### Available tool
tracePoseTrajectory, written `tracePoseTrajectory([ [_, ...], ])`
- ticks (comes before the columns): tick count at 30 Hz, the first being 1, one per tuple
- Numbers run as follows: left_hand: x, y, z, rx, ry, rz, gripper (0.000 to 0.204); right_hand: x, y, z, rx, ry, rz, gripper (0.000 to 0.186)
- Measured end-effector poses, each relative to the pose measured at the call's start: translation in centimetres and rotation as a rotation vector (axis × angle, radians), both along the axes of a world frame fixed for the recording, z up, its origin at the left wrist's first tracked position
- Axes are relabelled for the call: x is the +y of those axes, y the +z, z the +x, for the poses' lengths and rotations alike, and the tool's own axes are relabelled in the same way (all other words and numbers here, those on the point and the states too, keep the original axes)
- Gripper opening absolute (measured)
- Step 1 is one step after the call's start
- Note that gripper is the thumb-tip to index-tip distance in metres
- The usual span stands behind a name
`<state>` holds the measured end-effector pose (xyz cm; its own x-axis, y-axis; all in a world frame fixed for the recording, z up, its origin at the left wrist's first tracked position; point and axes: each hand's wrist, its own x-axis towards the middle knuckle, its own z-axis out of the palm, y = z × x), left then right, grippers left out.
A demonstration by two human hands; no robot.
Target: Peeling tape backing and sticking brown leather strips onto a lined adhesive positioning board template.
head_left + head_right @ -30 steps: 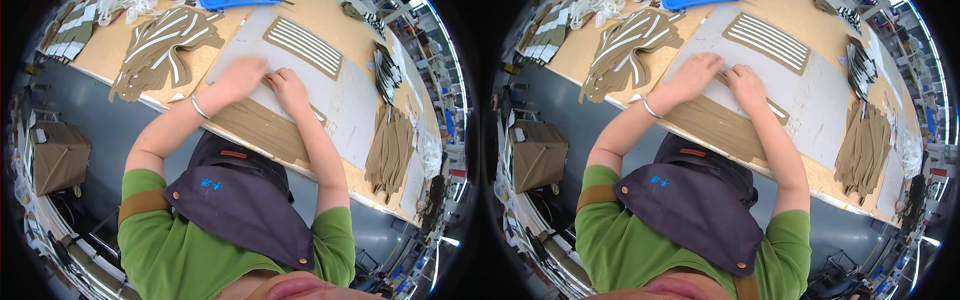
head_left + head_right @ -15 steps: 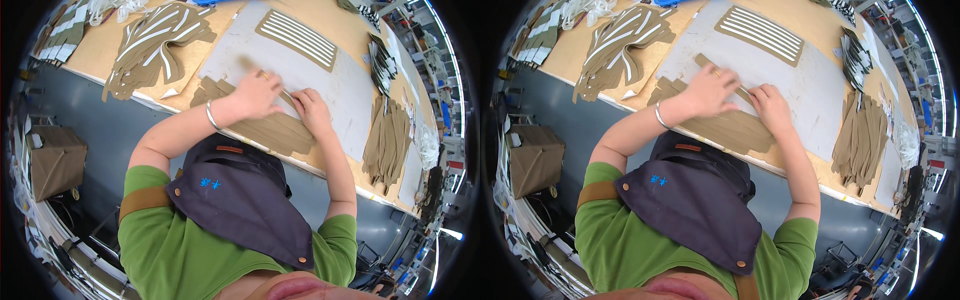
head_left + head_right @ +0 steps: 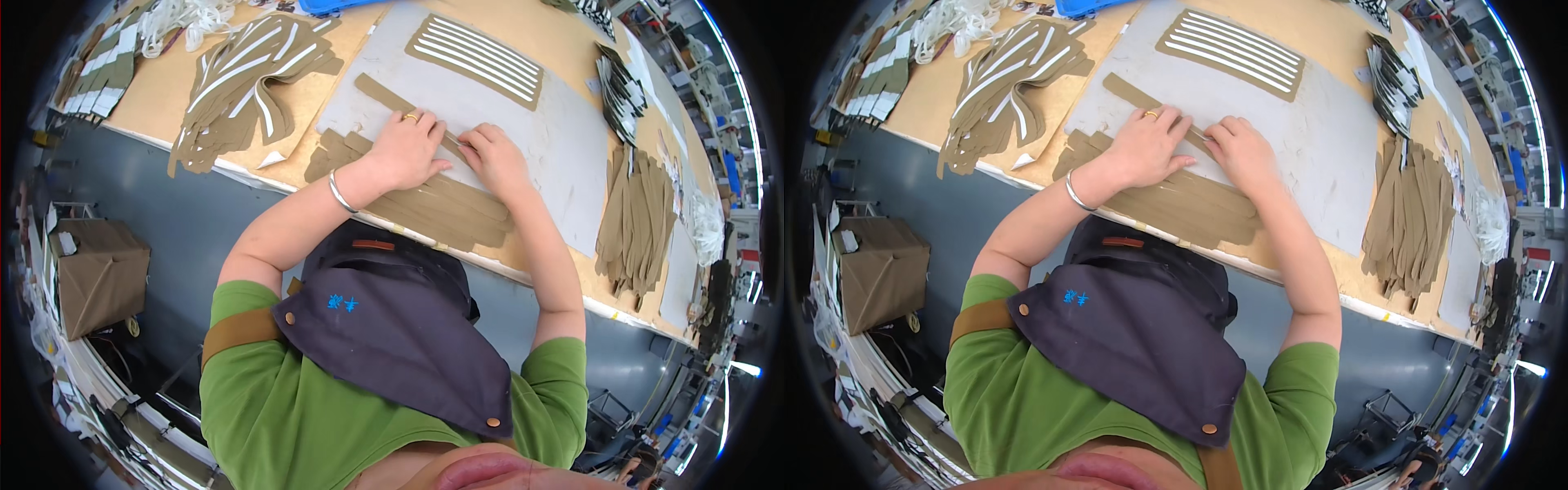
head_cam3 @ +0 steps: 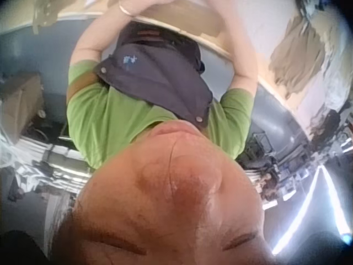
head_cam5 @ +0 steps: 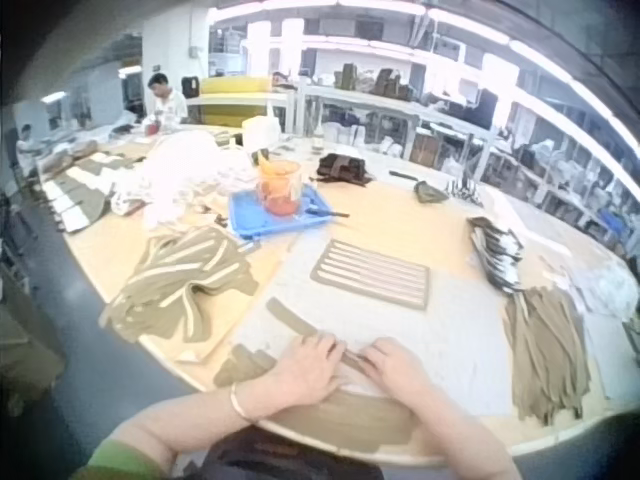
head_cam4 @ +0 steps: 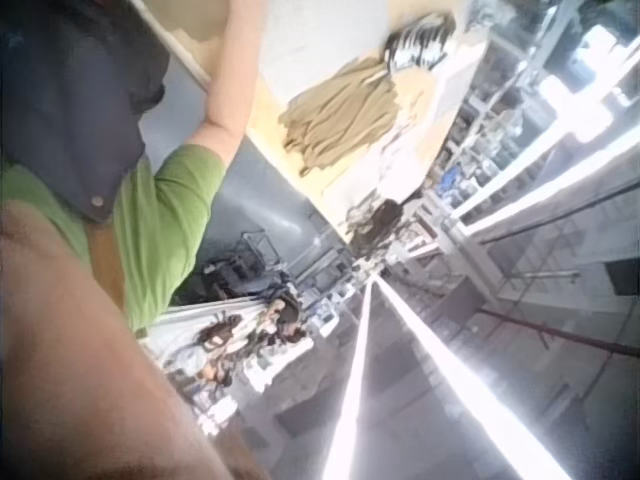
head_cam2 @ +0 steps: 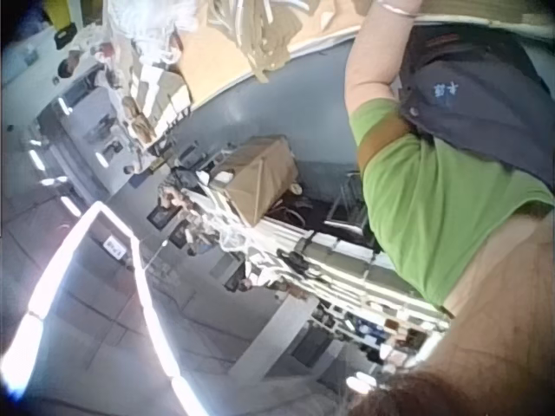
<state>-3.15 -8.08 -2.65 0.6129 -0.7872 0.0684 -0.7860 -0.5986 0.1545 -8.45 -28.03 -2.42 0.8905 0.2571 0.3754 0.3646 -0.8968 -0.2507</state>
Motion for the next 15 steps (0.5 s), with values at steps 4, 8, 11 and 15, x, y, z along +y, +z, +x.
tracePoseTrajectory([
  [4, -0.6, 1.0, -1.6, -0.073, -0.022, 0.053, 0.063, -2.3, 0.2, -3.2, 0.063, -0.065, 0.0, 0.01],
  [8, 0.6, 0.3, -0.2, -0.174, 0.114, 0.039, 0.065, -2.3, 1.0, -4.0, 0.065, -0.097, -0.026, 0.009],
  [11, 0.0, 0.8, 0.4, -0.256, 0.116, -0.038, 0.063, -1.9, 0.7, -3.0, 0.044, -0.083, -0.028, 0.009],
  [15, -2.2, 0.3, -2.1, -0.051, -0.062, -0.011, 0.061, -1.8, 0.6, -2.6, 0.054, -0.074, -0.046, 0.01],
])
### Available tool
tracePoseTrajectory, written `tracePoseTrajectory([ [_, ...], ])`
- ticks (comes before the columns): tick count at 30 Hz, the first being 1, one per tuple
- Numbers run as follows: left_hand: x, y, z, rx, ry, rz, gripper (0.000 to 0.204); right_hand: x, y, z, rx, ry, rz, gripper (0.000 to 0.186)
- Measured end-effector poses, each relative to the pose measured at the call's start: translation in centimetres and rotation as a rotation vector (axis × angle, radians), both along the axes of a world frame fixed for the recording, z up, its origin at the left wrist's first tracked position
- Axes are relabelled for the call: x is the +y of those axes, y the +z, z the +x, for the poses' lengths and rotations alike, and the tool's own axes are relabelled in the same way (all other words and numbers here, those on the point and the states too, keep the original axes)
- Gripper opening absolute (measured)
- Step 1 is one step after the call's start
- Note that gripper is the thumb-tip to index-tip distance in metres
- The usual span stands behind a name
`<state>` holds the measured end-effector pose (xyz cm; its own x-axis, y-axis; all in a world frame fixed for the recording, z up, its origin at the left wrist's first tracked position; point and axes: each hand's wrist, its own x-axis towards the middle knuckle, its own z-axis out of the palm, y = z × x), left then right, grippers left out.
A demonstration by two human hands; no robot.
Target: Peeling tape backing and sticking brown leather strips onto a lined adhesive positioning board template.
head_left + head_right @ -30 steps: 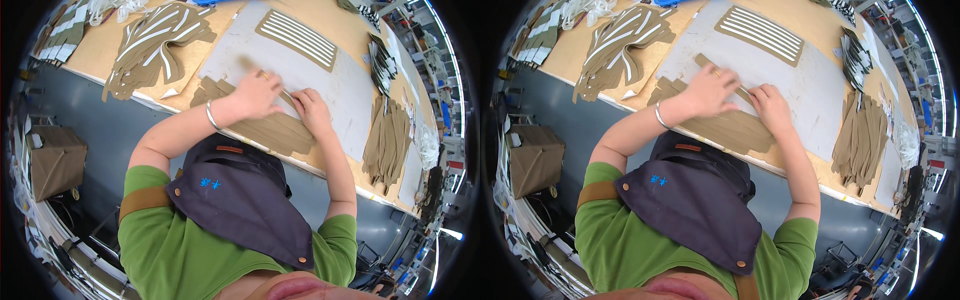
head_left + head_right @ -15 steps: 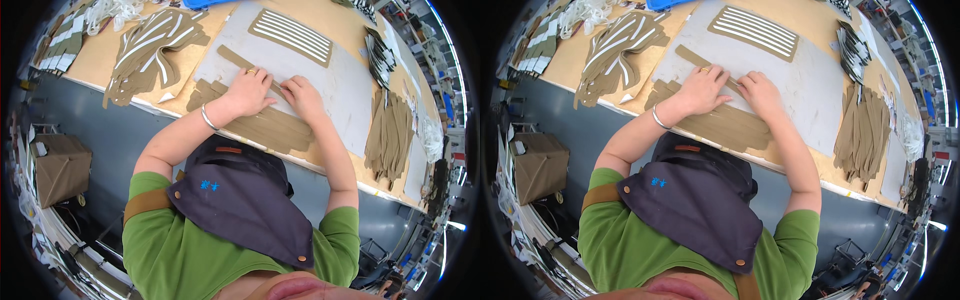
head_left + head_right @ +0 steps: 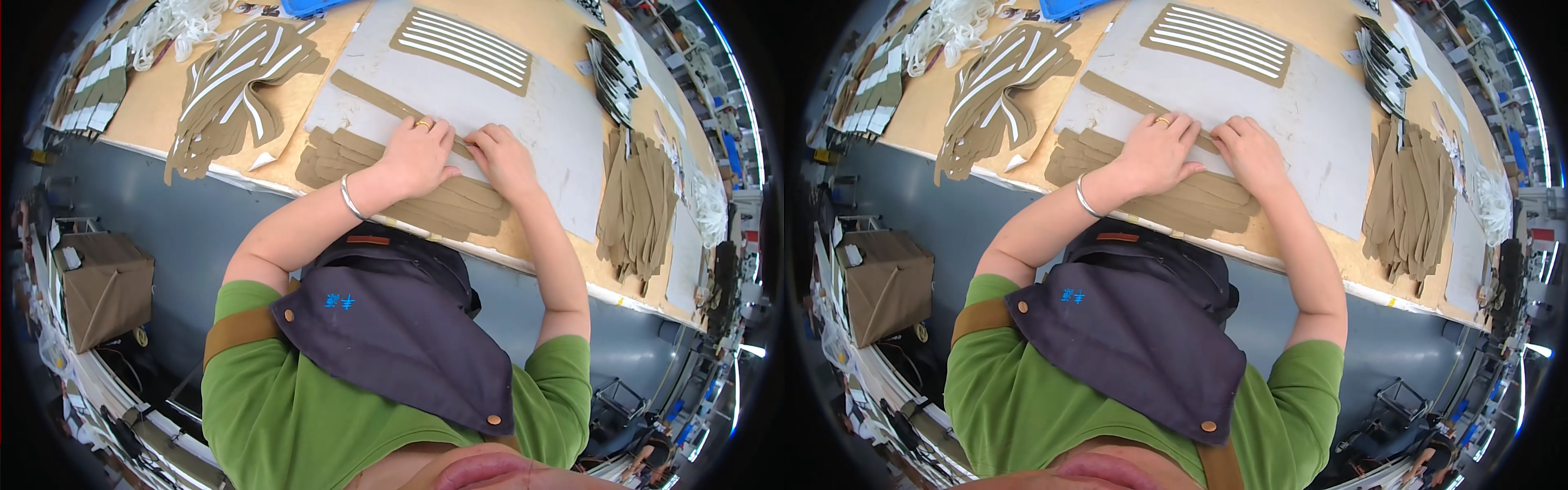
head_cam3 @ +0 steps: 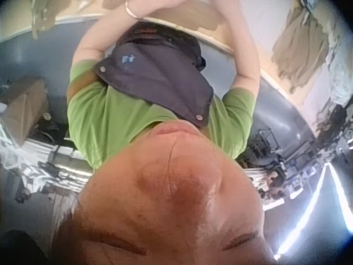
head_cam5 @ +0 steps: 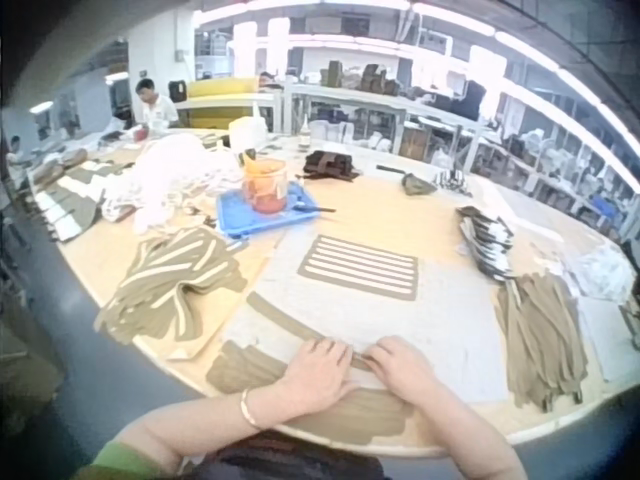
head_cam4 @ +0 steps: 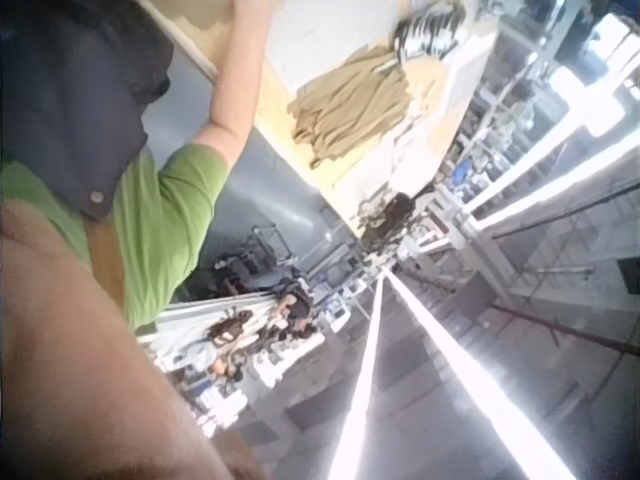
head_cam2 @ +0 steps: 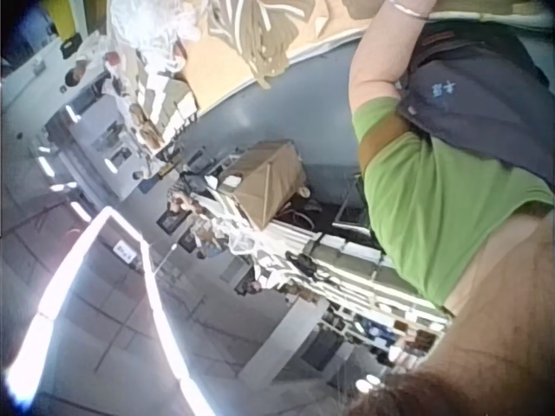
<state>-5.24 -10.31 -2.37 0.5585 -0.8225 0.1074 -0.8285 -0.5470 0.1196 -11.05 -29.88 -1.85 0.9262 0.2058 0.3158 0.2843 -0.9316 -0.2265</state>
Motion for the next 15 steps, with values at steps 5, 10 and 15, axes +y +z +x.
tracePoseTrajectory([
  [5, -0.3, -0.1, -0.8, -0.128, -0.036, -0.01, 0.062, -0.9, 0.0, -1.3, 0.032, -0.038, 0.064, 0.011],
  [10, -0.4, 0.0, -0.9, -0.069, -0.056, 0.004, 0.06, -0.9, -0.5, -1.5, 0.009, -0.04, 0.084, 0.012],
  [15, -0.4, -0.3, -1.0, -0.067, -0.059, -0.033, 0.056, -1.0, -0.5, -1.6, 0.006, -0.044, 0.097, 0.012],
])
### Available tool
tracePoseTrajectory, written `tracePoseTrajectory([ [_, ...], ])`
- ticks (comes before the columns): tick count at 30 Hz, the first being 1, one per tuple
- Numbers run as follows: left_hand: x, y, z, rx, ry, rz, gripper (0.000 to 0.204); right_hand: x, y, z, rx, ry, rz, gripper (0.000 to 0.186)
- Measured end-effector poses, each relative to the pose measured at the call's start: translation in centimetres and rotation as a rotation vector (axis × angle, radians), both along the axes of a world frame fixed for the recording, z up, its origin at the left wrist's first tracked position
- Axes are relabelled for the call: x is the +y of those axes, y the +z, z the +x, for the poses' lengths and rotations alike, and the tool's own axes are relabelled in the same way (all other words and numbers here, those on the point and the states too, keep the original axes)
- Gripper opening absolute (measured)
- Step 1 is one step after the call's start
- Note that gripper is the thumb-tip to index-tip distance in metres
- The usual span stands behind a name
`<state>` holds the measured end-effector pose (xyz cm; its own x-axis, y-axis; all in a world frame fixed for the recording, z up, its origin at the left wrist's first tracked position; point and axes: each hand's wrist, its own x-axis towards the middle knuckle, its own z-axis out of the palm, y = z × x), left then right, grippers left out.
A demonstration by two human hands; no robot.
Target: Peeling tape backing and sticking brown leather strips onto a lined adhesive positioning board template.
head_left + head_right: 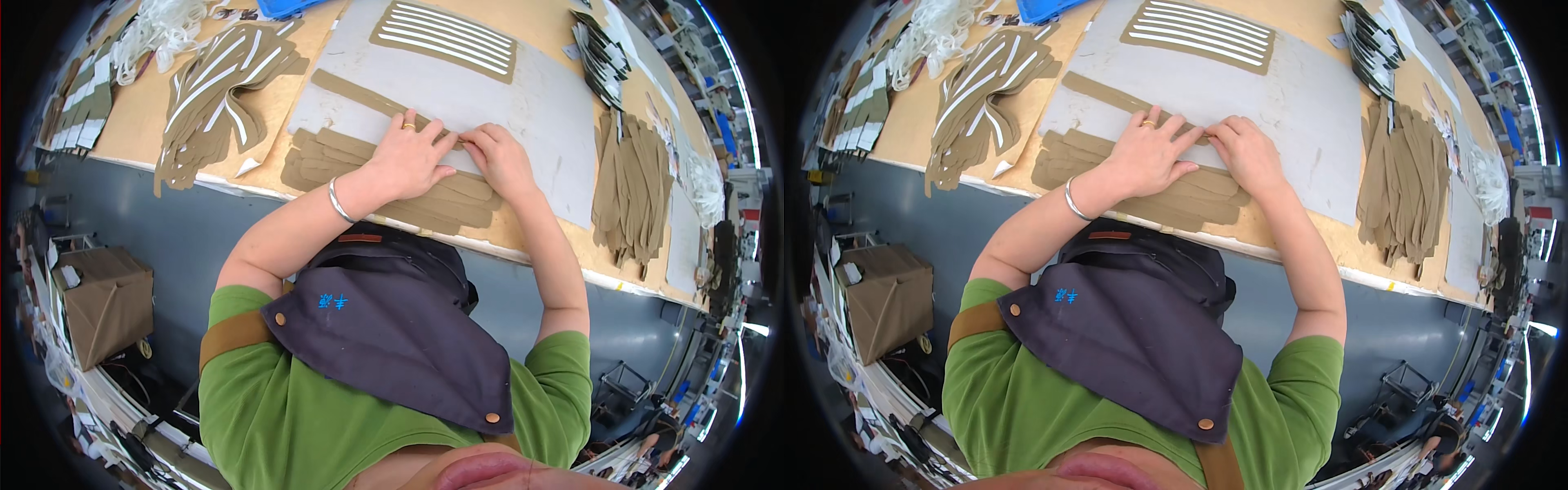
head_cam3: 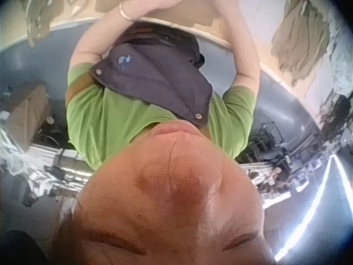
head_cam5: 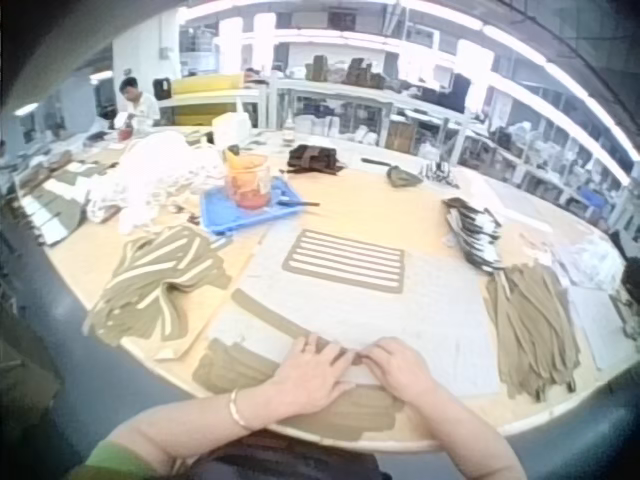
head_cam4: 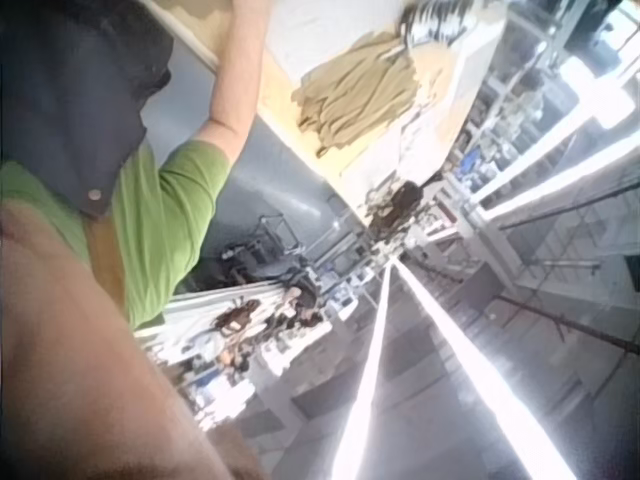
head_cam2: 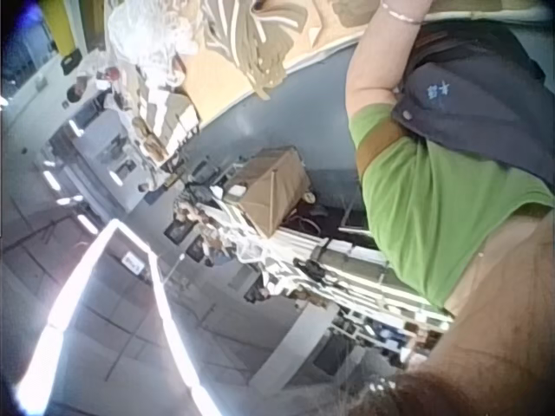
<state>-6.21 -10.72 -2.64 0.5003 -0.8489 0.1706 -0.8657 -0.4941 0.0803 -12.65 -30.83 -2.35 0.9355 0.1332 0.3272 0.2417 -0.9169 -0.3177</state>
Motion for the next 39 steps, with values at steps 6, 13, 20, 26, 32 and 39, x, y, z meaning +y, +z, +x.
tracePoseTrajectory([
  [6, 0.4, -0.5, 0.0, -0.011, -0.012, -0.032, 0.053, -0.1, -0.2, 0.0, -0.011, 0.0, -0.024, 0.013],
  [13, 0.6, -0.8, -0.1, -0.009, -0.013, -0.061, 0.052, 0.0, -0.2, -0.2, -0.017, 0.001, -0.047, 0.013],
  [20, 0.7, -0.8, -0.1, -0.006, -0.007, -0.063, 0.051, -0.1, -0.1, -0.4, -0.026, 0.0, -0.08, 0.014],
  [26, 0.6, -0.6, -0.2, -0.001, 0.0, -0.041, 0.051, 0.0, 0.0, -0.8, -0.012, 0.027, -0.208, 0.02],
  [32, 0.8, -0.7, -0.3, 0.013, 0.031, -0.06, 0.052, 0.4, 0.5, -0.6, -0.041, -0.01, -0.152, 0.031],
  [39, 0.8, -0.5, 0.0, 0.023, 0.022, -0.052, 0.047, 0.3, 1.3, -1.2, 0.137, -0.009, -0.221, 0.033],
])
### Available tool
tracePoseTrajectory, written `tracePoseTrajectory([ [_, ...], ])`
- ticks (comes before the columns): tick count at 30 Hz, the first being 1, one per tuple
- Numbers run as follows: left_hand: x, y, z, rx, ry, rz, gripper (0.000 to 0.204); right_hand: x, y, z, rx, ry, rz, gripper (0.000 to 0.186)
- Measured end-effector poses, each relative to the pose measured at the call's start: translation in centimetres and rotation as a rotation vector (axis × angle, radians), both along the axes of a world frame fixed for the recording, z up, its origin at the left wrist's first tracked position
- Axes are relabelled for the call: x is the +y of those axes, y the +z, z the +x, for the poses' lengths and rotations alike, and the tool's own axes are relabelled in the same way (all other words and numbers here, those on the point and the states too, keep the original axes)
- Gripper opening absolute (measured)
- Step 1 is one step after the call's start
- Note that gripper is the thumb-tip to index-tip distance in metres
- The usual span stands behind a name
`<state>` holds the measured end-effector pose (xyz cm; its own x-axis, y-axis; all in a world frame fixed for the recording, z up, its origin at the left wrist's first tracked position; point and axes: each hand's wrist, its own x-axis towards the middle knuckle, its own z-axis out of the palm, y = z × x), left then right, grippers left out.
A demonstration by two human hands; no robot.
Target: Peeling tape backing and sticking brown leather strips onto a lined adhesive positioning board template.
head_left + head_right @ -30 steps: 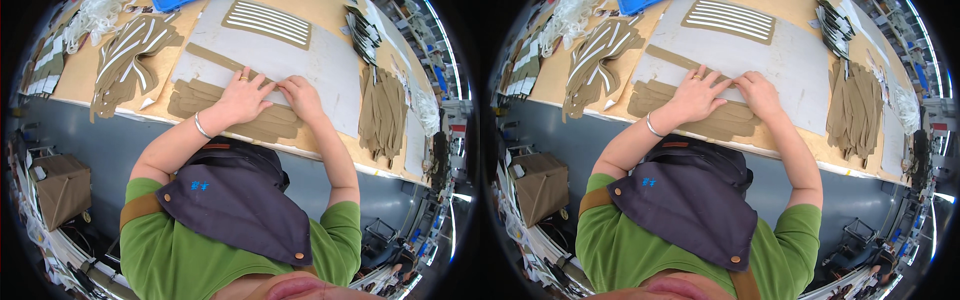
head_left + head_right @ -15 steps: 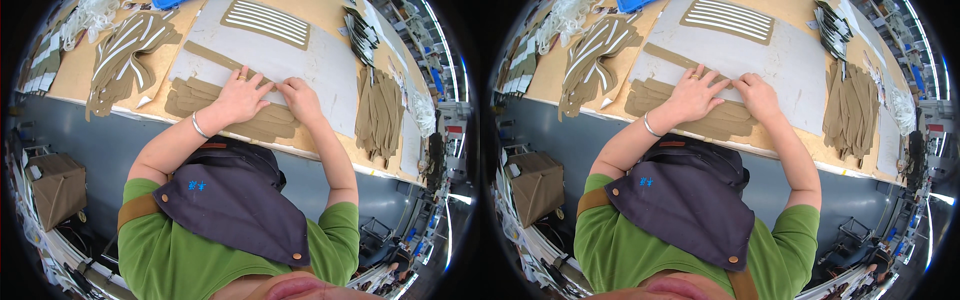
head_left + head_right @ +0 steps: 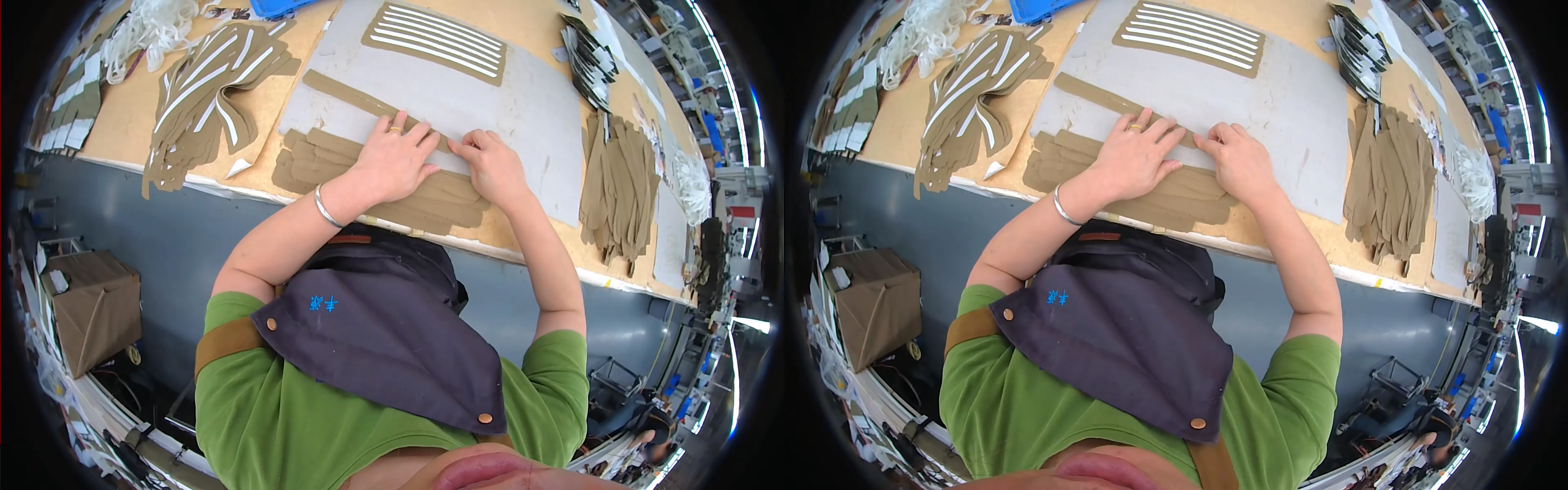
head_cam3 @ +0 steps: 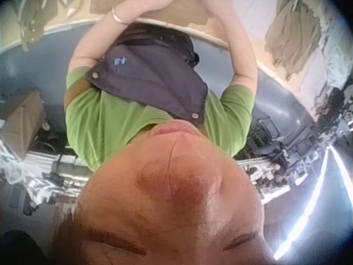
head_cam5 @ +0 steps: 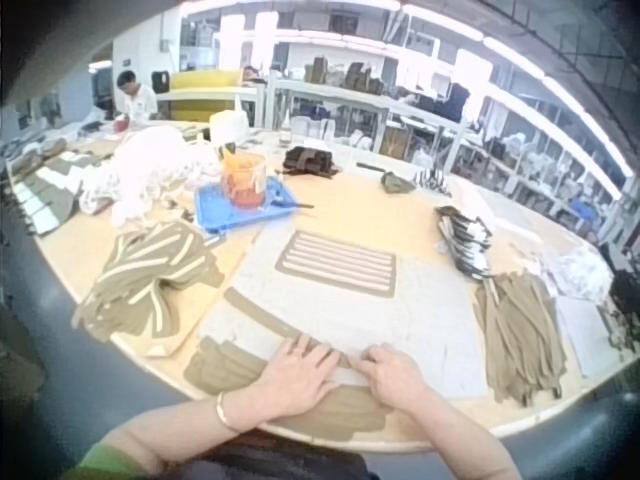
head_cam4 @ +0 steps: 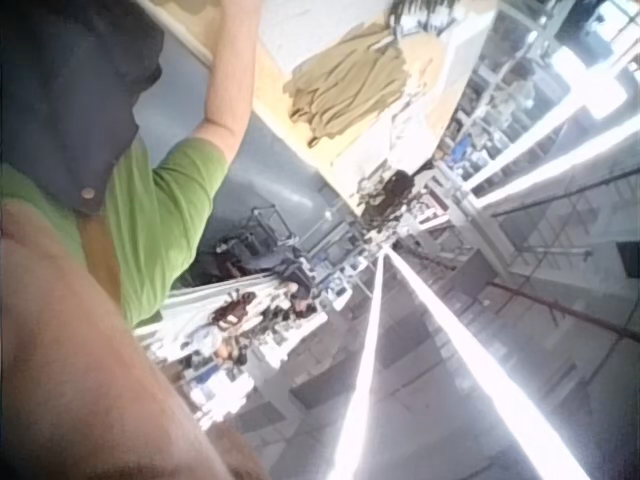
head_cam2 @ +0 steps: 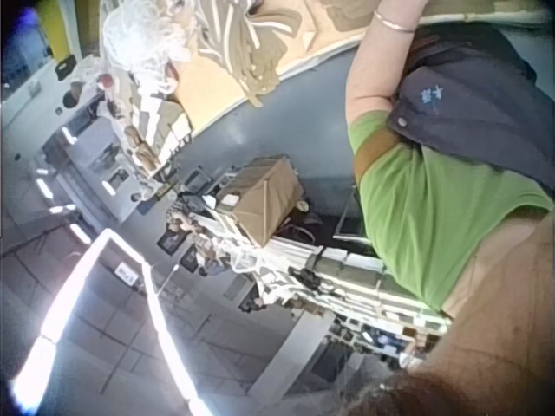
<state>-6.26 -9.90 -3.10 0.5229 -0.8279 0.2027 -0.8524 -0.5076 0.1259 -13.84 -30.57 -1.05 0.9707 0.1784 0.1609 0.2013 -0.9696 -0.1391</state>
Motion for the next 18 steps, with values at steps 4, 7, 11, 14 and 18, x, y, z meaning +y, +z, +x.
tracePoseTrajectory([
  [4, -0.2, 1.2, 2.1, 0.136, 0.024, -0.055, 0.033, -1.6, 0.1, 0.0, 0.059, -0.094, 0.261, 0.027],
  [7, -1.0, 1.6, 4.4, 0.147, 0.029, -0.076, 0.024, -0.6, 0.2, 1.2, 0.052, -0.167, 0.532, 0.023],
  [11, -1.9, 1.5, 6.4, 0.35, 0.026, -0.029, 0.025, 1.0, -0.8, 2.4, -0.013, -0.169, 0.554, 0.032],
  [14, -2.1, 0.8, 6.8, 0.418, -0.057, 0.004, 0.024, 1.5, -0.9, 2.6, 0.071, -0.168, 0.623, 0.034],
  [18, -1.8, 0.3, 7.2, 0.471, -0.125, -0.114, 0.021, 1.9, -0.9, 2.7, 0.173, -0.244, 0.682, 0.026],
])
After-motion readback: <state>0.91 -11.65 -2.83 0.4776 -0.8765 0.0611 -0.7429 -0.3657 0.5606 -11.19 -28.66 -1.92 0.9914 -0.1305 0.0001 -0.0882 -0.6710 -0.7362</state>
